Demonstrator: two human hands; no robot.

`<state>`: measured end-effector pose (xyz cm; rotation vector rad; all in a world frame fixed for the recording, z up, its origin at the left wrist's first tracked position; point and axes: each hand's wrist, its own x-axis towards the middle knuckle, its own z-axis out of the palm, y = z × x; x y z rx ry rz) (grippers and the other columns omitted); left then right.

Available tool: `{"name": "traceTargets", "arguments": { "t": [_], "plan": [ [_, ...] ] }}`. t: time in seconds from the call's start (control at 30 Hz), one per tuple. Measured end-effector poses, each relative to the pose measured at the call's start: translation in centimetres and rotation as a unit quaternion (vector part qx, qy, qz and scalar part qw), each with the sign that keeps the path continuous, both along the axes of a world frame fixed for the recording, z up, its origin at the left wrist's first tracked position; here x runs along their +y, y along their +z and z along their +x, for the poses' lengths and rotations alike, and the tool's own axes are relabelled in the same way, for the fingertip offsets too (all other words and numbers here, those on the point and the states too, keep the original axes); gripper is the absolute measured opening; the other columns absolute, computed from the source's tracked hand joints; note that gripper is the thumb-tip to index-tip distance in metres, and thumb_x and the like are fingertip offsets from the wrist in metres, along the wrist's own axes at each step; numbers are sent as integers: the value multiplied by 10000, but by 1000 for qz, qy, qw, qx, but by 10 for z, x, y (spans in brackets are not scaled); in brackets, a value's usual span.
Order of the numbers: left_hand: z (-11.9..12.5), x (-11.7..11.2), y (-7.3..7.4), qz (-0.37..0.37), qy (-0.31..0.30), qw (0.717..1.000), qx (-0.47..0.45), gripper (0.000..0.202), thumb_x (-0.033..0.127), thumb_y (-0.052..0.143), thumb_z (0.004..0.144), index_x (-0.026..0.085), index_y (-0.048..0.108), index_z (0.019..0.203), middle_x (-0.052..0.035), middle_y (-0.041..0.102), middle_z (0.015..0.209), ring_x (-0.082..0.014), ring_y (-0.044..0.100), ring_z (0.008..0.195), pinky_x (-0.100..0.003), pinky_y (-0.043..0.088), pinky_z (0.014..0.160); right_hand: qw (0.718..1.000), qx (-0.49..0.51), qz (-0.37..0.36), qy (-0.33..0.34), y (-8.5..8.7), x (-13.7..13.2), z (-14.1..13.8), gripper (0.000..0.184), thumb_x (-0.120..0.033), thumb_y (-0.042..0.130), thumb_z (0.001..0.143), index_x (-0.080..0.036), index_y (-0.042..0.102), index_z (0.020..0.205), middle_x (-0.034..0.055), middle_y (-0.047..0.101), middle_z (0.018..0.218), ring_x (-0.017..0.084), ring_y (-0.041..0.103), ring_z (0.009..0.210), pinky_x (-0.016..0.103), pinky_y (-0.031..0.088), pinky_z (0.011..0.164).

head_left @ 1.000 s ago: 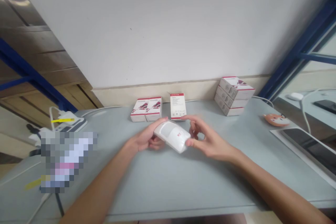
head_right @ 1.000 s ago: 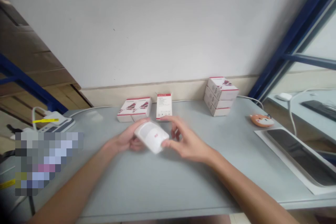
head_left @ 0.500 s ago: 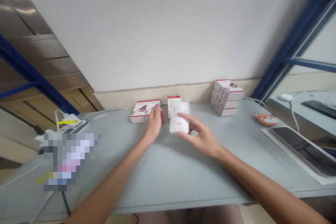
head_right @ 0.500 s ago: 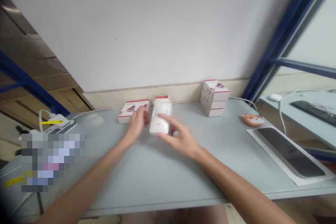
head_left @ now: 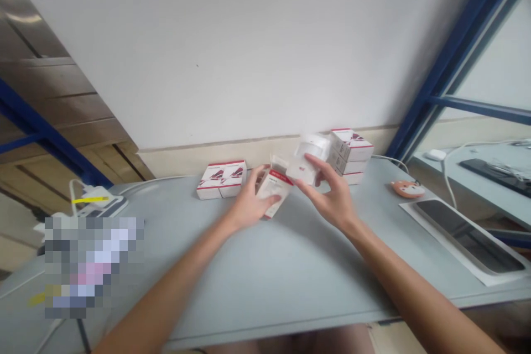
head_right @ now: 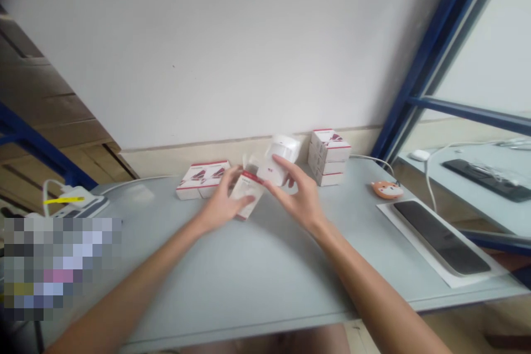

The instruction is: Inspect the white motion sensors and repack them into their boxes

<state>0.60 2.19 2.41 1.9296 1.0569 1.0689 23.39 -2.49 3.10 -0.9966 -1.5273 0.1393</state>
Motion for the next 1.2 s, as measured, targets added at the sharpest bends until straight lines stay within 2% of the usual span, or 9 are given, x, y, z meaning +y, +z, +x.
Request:
{"name": "traceTargets", "arguments": {
  "t": [0.13, 0.3, 0.5, 0.6, 0.73, 0.87, 0.97, 1.07, 1.2],
  "plan": [
    [-23, -30, 7, 27, -54, 996, 60, 684, 251, 751, 910, 331, 444, 1515, -78, 553, 1573, -293, 562, 1443, -461, 474, 1194, 992, -95, 84, 25, 5, -7, 0, 508, -319, 781, 957, -320, 629, 1442, 73, 756, 1145, 230, 669, 917, 384, 575, 805],
    [-20, -35, 0, 84, -91, 992, 36, 672, 208, 736, 920, 311, 429, 1508, -103, 585, 1505, -303, 593, 1389, -481, 493, 1173, 989, -83, 35, 119, -1, -10, -6, 535, -334, 779, 960, -358, 616, 1469, 55, 763, 1105, 241, 676, 891, 398, 562, 785],
    [-10, -37, -23, 69, -100, 991, -64, 682, 222, 741, 919, 292, 411, 1512, -133, 575, 1477, -320, 597, 1358, -498, 518, 1126, 986, -84, -10, 144, -5, -11, -6, 561, -343, 705, 1008, -445, 554, 1539, 34, 755, 1112, 261, 634, 917, 432, 528, 820],
    [-5, -38, -27, 50, -90, 988, -114, 678, 296, 754, 933, 274, 389, 1504, -142, 575, 1464, -314, 604, 1339, -478, 521, 1113, 975, -119, -29, 184, -2, -14, -6, 504, -319, 605, 1062, -464, 551, 1542, 23, 730, 1325, 286, 636, 1127, 495, 517, 982],
    [2, -38, -29, 39, -94, 978, -184, 690, 365, 754, 947, 281, 351, 1501, -137, 559, 1474, -300, 601, 1345, -434, 530, 1090, 963, -179, -38, 198, -2, -15, -11, 472, -272, 520, 1092, -444, 577, 1528, -1, 607, 1555, 310, 508, 1426, 570, 414, 1179],
    [4, -39, -30, 19, -87, 978, -187, 691, 366, 748, 955, 276, 341, 1506, -141, 561, 1478, -304, 614, 1335, -448, 527, 1092, 976, -161, -13, 148, -11, -13, -15, 714, -258, 605, 1051, -432, 316, 1680, 73, 589, 1563, 323, 583, 1380, 561, 506, 1111],
    [4, -41, -32, 15, -78, 981, -179, 692, 375, 750, 954, 271, 349, 1508, -147, 574, 1469, -315, 620, 1326, -461, 528, 1086, 983, -92, -64, 143, -15, -13, -15, 930, -319, 663, 1027, -367, 61, 1734, 135, 593, 1552, 339, 606, 1385, 592, 505, 1138],
    [4, -41, -32, 9, -74, 983, -169, 693, 376, 746, 957, 279, 343, 1513, -150, 576, 1473, -318, 618, 1330, -458, 533, 1074, 979, -75, -115, 150, -12, -13, -14, 830, -358, 668, 1022, -340, 204, 1710, 144, 582, 1558, 339, 607, 1386, 583, 500, 1156],
    [4, -41, -33, 24, -69, 982, -174, 683, 365, 745, 955, 286, 341, 1500, -143, 576, 1469, -314, 618, 1327, -455, 537, 1069, 980, -119, -102, 123, -6, -14, -14, 329, -356, 642, 1030, -316, 632, 1357, 117, 591, 1502, 330, 579, 1381, 557, 501, 1135]
  ]
}}
